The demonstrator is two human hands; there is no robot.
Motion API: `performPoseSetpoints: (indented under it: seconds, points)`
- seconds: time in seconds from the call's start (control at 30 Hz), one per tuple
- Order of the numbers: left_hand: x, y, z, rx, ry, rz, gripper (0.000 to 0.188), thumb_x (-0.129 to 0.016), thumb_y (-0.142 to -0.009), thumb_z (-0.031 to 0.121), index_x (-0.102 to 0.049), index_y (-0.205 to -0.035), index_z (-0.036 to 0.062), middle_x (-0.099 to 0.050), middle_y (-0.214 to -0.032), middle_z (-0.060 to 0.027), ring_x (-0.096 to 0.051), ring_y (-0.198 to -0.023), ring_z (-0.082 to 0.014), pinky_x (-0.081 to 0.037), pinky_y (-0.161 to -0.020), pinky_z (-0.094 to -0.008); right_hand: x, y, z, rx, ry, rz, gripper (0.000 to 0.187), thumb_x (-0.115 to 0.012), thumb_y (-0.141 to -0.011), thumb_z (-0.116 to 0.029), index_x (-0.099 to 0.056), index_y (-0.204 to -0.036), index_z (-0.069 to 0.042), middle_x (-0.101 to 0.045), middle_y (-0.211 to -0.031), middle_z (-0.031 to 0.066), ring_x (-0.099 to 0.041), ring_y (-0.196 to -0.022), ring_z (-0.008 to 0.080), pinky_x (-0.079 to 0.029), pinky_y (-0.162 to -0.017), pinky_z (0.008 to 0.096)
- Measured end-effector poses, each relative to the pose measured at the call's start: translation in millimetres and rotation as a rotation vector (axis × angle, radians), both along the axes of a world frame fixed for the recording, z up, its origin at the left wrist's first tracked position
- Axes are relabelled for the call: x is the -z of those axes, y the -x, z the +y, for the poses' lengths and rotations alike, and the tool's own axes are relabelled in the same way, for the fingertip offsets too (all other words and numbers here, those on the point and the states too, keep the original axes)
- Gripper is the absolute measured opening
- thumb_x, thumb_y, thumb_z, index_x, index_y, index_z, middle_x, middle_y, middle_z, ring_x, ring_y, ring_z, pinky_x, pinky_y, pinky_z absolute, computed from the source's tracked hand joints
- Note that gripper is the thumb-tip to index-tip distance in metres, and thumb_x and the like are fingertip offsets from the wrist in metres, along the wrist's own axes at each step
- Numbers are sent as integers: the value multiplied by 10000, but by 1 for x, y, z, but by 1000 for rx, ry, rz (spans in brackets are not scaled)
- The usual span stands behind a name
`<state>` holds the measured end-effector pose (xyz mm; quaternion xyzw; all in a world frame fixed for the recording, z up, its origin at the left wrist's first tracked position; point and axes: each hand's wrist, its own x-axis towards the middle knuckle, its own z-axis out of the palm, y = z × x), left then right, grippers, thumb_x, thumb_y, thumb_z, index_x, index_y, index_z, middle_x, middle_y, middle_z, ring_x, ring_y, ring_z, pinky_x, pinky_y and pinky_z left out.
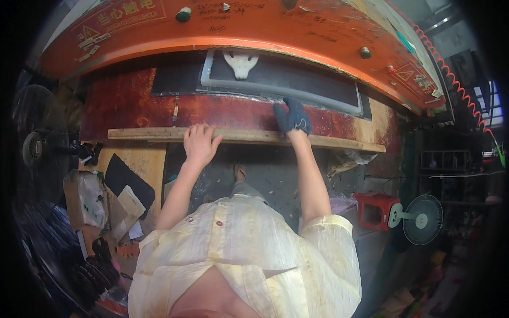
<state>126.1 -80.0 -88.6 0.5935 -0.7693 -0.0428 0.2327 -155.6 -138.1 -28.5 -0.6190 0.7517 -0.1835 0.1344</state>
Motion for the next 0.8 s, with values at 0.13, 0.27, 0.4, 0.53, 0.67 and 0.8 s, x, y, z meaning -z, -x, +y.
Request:
performPoseSetpoints:
  seconds: [0.13,0.27,0.4,0.53,0.67,0.8]
  points:
    - [3,-15,24,26,8,122,223,-631,-824,331,-703,-751,133,-599,-755,-42,-570,-813,-247,-415,-748,-415,-17,-44,-50,9,150,186,717,-631,-759,-581,-580,-1244,-56,-584,-1242,211,-545,-1164,358,-432,-984,414]
    - [14,-19,58,-8,100,176,261,-634,-826,328,-662,-658,130,-594,-696,-25,-581,-711,-230,-423,-645,-387,-41,-88,-92,-30,88,194,871,-617,-682,-698,-552,-1279,-67,-553,-1290,207,-536,-1179,362,-422,-997,430]
    - [20,-20,108,-14,116,175,235,-667,-800,316,-638,-631,156,-559,-666,-3,-565,-682,-196,-403,-606,-364,-41,-132,-107,45,-88,199,950,-648,-591,-736,-528,-1301,-116,-564,-1256,195,-519,-1191,375,-438,-970,457]
    - [18,-24,146,25,127,238,238,-689,-777,298,-581,-611,166,-519,-663,5,-526,-630,-191,-378,-561,-349,-31,-171,-102,186,-165,171,976,-696,-566,-673,-478,-1350,-134,-559,-1265,209,-556,-1161,355,-467,-943,444]
    - [17,-30,169,58,106,304,226,-703,-763,287,-583,-614,167,-509,-660,12,-522,-624,-186,-374,-557,-344,-34,-170,-91,177,-248,189,944,-732,-578,-584,-482,-1348,-99,-563,-1256,240,-550,-1171,377,-457,-963,431]
    - [15,-33,185,64,104,313,192,-717,-751,266,-605,-632,166,-530,-681,34,-535,-612,-175,-398,-543,-323,-22,-136,-86,94,-105,-49,922,-753,-538,-491,-516,-1325,-74,-614,-1189,220,-600,-1112,340,-492,-916,395]
